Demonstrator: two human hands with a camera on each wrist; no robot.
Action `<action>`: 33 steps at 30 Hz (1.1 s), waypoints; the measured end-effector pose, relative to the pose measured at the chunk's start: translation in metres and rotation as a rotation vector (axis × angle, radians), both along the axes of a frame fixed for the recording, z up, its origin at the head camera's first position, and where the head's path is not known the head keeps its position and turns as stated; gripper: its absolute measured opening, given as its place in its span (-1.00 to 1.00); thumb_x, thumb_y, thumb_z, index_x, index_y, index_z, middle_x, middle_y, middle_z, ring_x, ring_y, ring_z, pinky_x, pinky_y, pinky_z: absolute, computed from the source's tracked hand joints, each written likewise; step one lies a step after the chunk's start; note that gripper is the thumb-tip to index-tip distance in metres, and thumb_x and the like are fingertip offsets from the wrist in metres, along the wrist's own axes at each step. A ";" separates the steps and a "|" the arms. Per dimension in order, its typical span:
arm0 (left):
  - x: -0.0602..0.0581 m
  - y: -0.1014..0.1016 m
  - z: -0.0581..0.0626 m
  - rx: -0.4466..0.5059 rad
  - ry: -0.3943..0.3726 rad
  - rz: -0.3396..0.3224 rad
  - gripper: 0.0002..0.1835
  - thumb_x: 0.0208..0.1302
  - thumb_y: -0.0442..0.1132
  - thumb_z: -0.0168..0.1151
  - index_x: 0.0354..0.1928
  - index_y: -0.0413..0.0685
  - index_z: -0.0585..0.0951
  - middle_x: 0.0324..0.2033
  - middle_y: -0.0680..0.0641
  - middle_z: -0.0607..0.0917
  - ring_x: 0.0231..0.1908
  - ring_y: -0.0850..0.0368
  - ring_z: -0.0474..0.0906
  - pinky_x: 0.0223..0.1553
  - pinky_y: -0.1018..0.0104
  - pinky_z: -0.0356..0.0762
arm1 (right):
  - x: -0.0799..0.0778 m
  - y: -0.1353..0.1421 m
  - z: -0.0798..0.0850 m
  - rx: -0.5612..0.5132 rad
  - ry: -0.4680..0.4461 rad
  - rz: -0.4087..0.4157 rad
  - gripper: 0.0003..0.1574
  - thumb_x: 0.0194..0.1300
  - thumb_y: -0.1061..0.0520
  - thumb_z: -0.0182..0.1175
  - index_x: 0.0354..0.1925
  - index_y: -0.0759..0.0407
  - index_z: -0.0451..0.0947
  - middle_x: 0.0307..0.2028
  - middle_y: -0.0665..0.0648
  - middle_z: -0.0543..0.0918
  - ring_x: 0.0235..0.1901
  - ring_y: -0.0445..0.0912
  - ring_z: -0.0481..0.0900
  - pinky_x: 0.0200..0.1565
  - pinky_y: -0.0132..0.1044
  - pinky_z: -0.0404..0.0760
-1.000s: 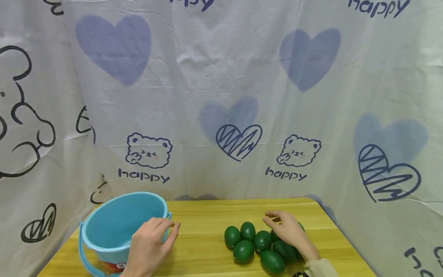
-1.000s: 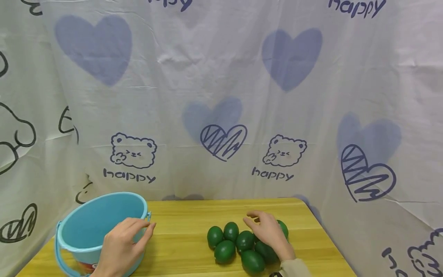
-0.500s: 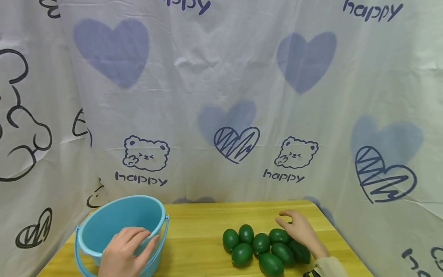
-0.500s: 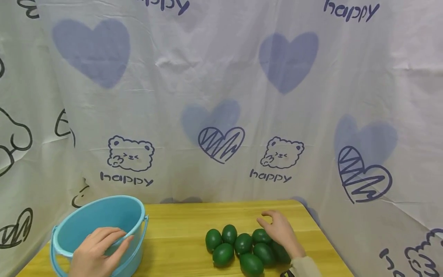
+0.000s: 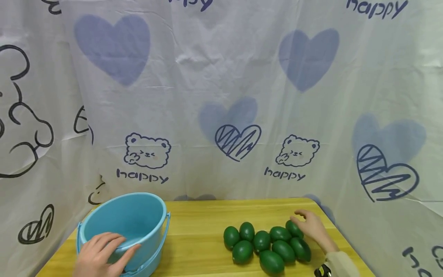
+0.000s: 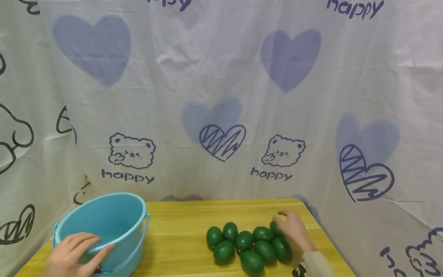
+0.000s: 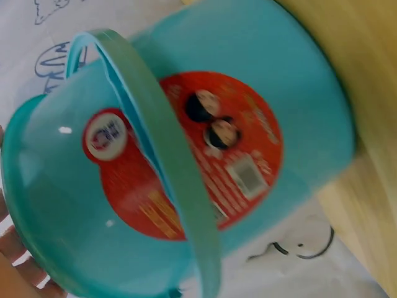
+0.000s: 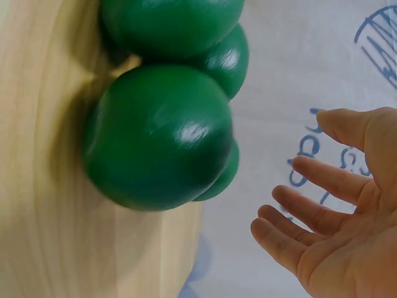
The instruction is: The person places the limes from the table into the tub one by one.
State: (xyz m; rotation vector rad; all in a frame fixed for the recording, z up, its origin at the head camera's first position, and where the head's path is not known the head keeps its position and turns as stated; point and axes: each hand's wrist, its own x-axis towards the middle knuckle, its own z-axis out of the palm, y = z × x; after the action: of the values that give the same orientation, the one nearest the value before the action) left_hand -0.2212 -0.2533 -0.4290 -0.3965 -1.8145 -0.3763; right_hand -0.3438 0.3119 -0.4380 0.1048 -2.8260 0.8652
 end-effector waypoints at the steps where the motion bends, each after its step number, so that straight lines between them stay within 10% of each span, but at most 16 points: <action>1: 0.001 -0.003 -0.001 0.001 -0.006 0.011 -0.33 0.08 0.46 0.22 -0.53 -0.05 0.72 -0.51 -0.04 0.71 -0.43 -0.06 0.60 -0.26 0.20 0.40 | -0.001 0.002 -0.001 -0.001 0.004 -0.008 -0.38 0.40 -0.06 0.15 0.18 0.42 0.47 0.15 0.46 0.54 0.13 0.40 0.47 0.07 0.19 0.53; 6: 0.003 -0.018 -0.008 0.035 0.019 0.021 -0.25 -0.03 0.49 0.28 -0.53 -0.16 0.72 -0.51 -0.15 0.71 -0.40 -0.16 0.59 0.05 0.60 0.25 | -0.005 0.009 -0.009 -0.003 -0.005 -0.040 -0.39 0.37 -0.04 0.19 0.15 0.42 0.49 0.11 0.48 0.55 0.07 0.38 0.53 0.01 0.13 0.58; 11: 0.004 -0.029 -0.013 0.066 0.077 0.030 -0.15 -0.06 0.55 0.24 -0.52 -0.26 0.70 -0.48 -0.29 0.69 -0.36 -0.29 0.55 0.25 0.59 0.18 | -0.011 0.013 -0.016 0.013 -0.017 -0.040 -0.45 0.33 0.02 0.24 0.07 0.44 0.53 0.03 0.47 0.61 -0.01 0.32 0.59 -0.04 0.10 0.60; 23: 0.023 -0.028 -0.007 0.135 -0.118 0.108 -0.15 -0.21 0.42 0.46 -0.36 -0.38 0.70 -0.33 -0.34 0.68 -0.21 -0.28 0.53 0.25 0.74 -0.05 | -0.024 0.020 -0.028 -0.044 -0.212 -0.034 -0.19 0.29 -0.19 0.26 0.15 0.49 0.46 0.02 0.48 0.60 -0.01 0.29 0.59 -0.04 0.05 0.62; 33: 0.018 -0.029 -0.011 0.154 -0.058 0.068 -0.20 -0.27 0.36 0.53 -0.39 -0.35 0.70 -0.35 -0.34 0.67 -0.24 -0.28 0.52 0.22 0.77 0.00 | -0.034 0.029 -0.037 -0.167 -0.337 -0.013 -0.06 0.16 -0.26 0.36 0.16 0.49 0.45 -0.01 0.39 0.64 -0.22 -0.03 0.67 -0.26 -0.15 0.68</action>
State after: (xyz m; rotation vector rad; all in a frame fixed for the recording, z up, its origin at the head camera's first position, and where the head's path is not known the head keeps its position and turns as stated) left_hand -0.2032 -0.2819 -0.4396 -0.2184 -1.8360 -0.4807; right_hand -0.3776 0.3408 -0.4749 -0.0921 -3.0356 1.2134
